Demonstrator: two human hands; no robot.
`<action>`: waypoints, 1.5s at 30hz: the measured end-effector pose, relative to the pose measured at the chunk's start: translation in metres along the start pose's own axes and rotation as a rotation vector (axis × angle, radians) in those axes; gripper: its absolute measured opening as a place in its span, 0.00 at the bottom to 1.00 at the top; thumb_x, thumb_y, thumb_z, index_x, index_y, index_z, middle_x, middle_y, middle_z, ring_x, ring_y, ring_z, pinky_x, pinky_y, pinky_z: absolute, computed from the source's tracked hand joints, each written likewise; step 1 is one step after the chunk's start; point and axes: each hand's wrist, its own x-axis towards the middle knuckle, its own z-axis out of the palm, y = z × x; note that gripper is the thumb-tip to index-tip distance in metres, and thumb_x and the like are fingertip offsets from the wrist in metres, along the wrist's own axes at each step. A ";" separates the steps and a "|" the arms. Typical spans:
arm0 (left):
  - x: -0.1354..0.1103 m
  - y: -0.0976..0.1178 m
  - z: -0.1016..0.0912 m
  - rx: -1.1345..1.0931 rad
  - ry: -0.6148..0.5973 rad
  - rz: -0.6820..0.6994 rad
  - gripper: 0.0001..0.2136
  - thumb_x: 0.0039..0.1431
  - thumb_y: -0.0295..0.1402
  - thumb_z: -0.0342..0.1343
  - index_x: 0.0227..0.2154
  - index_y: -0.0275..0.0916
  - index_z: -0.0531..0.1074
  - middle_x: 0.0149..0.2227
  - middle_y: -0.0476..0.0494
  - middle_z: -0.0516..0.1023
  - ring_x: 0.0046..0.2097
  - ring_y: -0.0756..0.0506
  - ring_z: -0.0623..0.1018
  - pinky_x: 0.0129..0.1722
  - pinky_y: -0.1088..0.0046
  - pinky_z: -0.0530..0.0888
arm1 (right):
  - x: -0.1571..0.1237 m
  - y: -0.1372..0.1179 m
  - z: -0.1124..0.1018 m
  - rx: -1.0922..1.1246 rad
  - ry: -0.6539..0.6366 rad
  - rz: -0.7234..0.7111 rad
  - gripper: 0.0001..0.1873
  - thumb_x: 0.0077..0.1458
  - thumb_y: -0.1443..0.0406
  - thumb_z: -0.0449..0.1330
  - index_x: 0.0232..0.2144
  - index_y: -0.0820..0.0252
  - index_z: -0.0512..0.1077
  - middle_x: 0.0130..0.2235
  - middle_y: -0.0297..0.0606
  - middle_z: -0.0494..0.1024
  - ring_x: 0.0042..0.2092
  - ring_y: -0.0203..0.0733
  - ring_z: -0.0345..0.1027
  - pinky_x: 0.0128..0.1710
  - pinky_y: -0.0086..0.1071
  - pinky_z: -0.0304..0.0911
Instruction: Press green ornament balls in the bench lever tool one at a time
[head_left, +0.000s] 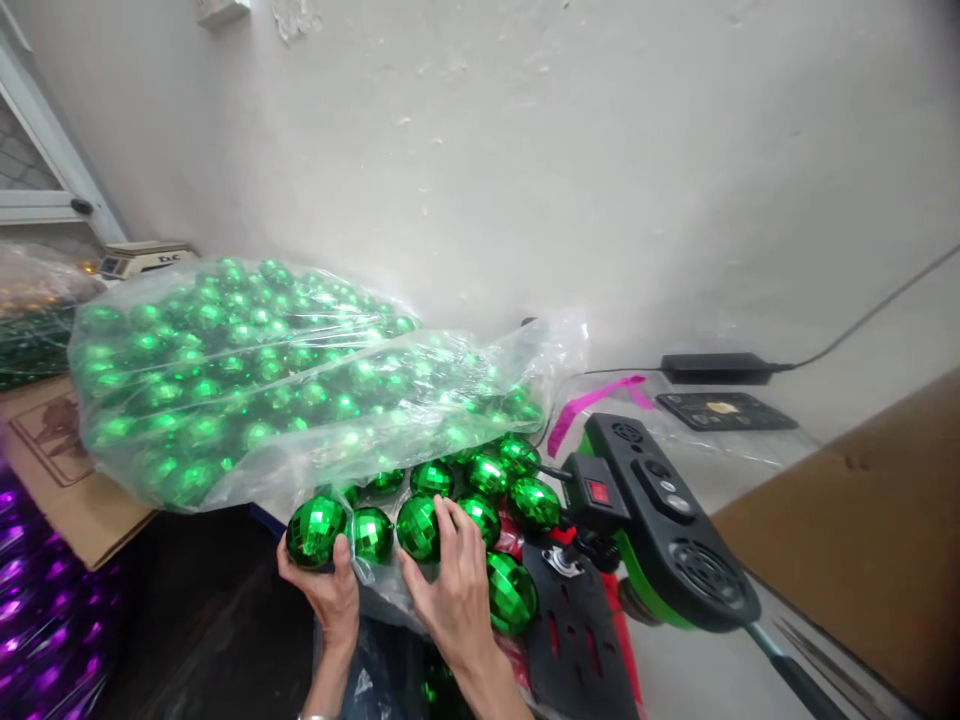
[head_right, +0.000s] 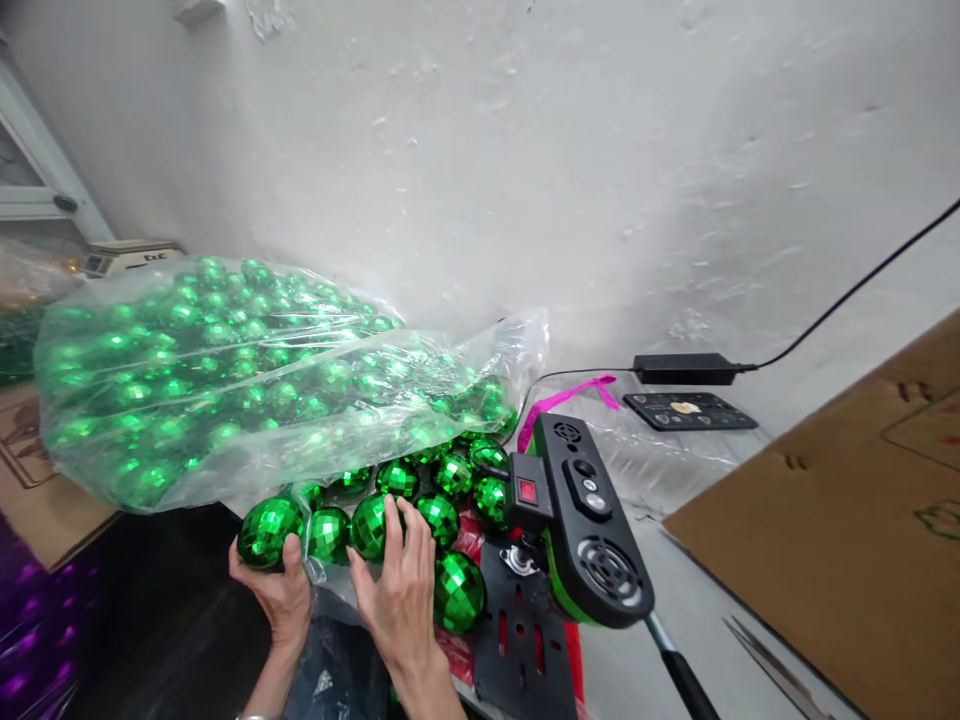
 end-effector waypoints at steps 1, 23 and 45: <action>-0.001 -0.001 -0.001 -0.003 0.001 -0.002 0.41 0.58 0.62 0.61 0.64 0.42 0.55 0.60 0.29 0.68 0.60 0.30 0.78 0.62 0.42 0.77 | 0.003 -0.004 -0.005 0.082 0.025 0.006 0.36 0.72 0.56 0.61 0.76 0.57 0.58 0.62 0.56 0.77 0.63 0.58 0.75 0.57 0.52 0.79; -0.004 -0.005 0.036 -0.052 -0.032 -0.030 0.42 0.55 0.60 0.67 0.64 0.43 0.57 0.62 0.27 0.71 0.60 0.31 0.80 0.60 0.44 0.79 | 0.003 -0.032 -0.036 0.084 0.014 -0.002 0.13 0.74 0.56 0.58 0.52 0.56 0.73 0.60 0.57 0.82 0.57 0.56 0.85 0.47 0.42 0.83; -0.016 -0.016 0.009 -0.116 0.042 -0.104 0.41 0.56 0.63 0.64 0.64 0.43 0.60 0.57 0.33 0.73 0.55 0.33 0.79 0.62 0.42 0.75 | -0.007 -0.026 -0.035 0.415 0.162 -0.195 0.20 0.69 0.67 0.65 0.59 0.62 0.67 0.64 0.59 0.73 0.70 0.51 0.72 0.63 0.45 0.78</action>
